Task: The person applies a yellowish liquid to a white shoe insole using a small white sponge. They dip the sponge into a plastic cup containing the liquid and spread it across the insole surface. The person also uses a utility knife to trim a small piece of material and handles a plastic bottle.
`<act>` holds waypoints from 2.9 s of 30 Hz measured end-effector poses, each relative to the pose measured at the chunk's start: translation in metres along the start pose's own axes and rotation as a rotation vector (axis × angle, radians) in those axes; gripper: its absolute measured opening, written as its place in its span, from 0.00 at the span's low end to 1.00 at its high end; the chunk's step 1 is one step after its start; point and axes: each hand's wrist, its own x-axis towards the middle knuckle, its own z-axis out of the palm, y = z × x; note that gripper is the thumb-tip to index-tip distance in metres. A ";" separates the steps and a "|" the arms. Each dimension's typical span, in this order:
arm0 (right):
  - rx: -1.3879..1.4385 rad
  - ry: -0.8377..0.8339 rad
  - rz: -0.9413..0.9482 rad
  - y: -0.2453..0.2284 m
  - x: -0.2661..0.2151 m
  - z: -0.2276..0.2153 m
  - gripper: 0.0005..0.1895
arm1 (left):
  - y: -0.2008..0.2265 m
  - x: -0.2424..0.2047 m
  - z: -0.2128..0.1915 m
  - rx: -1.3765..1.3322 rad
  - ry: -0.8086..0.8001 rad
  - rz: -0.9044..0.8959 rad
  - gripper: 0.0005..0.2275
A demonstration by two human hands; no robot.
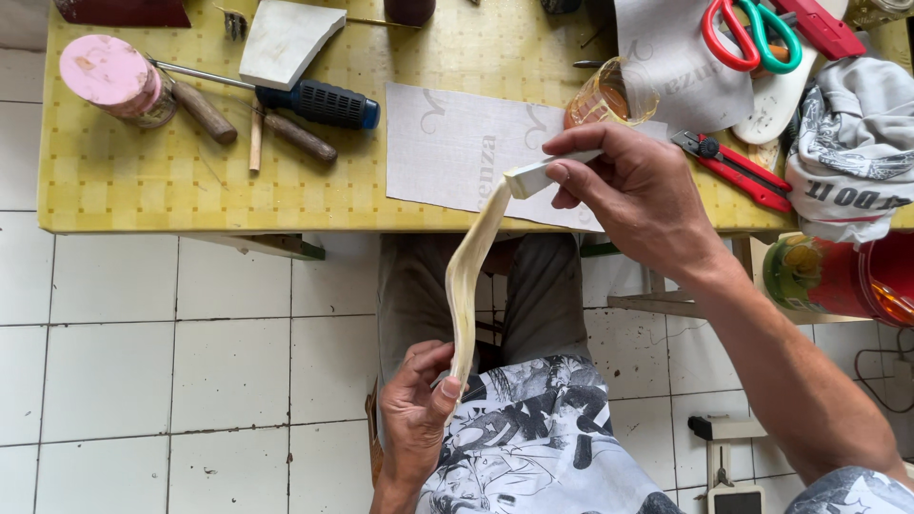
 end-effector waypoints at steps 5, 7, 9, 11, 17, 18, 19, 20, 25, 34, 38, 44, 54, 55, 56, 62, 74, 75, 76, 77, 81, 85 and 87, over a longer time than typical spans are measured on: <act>-0.099 -0.095 -0.014 -0.010 0.009 -0.007 0.09 | 0.001 0.000 -0.001 0.025 -0.022 0.026 0.19; -0.176 -0.123 -0.032 -0.014 0.010 -0.007 0.09 | 0.001 0.000 -0.002 0.032 -0.019 0.031 0.18; -0.191 -0.149 -0.006 -0.015 0.011 -0.007 0.07 | 0.001 0.000 -0.001 0.041 -0.030 0.054 0.18; -0.217 -0.155 -0.023 -0.014 0.012 -0.006 0.07 | 0.000 -0.001 -0.002 0.041 -0.028 0.053 0.18; -0.155 -0.149 -0.043 -0.013 0.010 -0.001 0.07 | 0.002 -0.001 -0.001 0.067 -0.037 0.052 0.19; -0.166 -0.156 -0.038 -0.013 0.009 -0.001 0.07 | 0.003 -0.001 0.000 0.071 -0.039 0.051 0.19; -0.165 -0.155 -0.036 -0.017 0.008 -0.001 0.07 | 0.002 -0.001 0.000 0.072 -0.040 0.049 0.19; -0.184 -0.167 -0.006 -0.020 0.007 -0.001 0.06 | 0.002 -0.002 0.000 0.064 -0.042 0.056 0.18; -0.192 -0.243 0.211 -0.038 0.002 -0.005 0.08 | 0.002 -0.003 0.001 0.073 -0.049 0.074 0.16; 0.683 -0.303 0.059 0.016 -0.035 -0.043 0.15 | 0.006 0.006 -0.006 -0.416 0.073 -0.353 0.30; 0.499 0.040 0.214 0.030 -0.035 -0.039 0.15 | 0.016 0.010 -0.004 -0.560 0.109 -0.513 0.31; -0.130 0.035 -0.089 0.027 -0.016 -0.025 0.15 | 0.014 0.009 -0.006 -0.660 0.110 -0.506 0.28; -0.610 -0.244 -0.711 0.021 0.041 -0.001 0.06 | 0.023 0.009 -0.004 -0.635 0.138 -0.504 0.27; -0.608 -0.245 -0.711 0.016 0.045 0.001 0.06 | 0.022 0.009 -0.005 -0.635 0.140 -0.505 0.27; -0.580 -0.287 -0.741 0.011 0.049 0.002 0.05 | 0.021 0.009 -0.006 -0.633 0.140 -0.509 0.27; -0.654 -0.521 -0.598 0.004 0.054 -0.010 0.05 | 0.020 0.009 -0.008 -0.627 0.136 -0.513 0.26; -0.380 -0.183 -0.574 0.009 0.039 -0.010 0.08 | 0.023 0.010 -0.005 -0.632 0.168 -0.503 0.25; -0.414 -0.202 -0.680 0.009 0.045 -0.005 0.07 | 0.023 0.011 -0.005 -0.628 0.186 -0.503 0.25; -0.415 -0.203 -0.683 0.009 0.047 -0.003 0.07 | 0.022 0.010 -0.004 -0.630 0.187 -0.500 0.25; -0.421 -0.249 -0.688 0.009 0.050 -0.001 0.06 | 0.021 0.011 -0.004 -0.642 0.179 -0.505 0.25; -0.538 -0.368 -0.695 0.022 0.058 -0.004 0.05 | 0.021 0.010 -0.005 -0.644 0.153 -0.494 0.26; -0.599 -0.499 -0.523 0.003 0.054 -0.024 0.09 | 0.022 0.012 -0.005 -0.651 0.146 -0.486 0.26; -0.532 -0.407 -0.477 0.002 0.049 -0.027 0.07 | 0.021 0.012 -0.007 -0.659 0.155 -0.508 0.26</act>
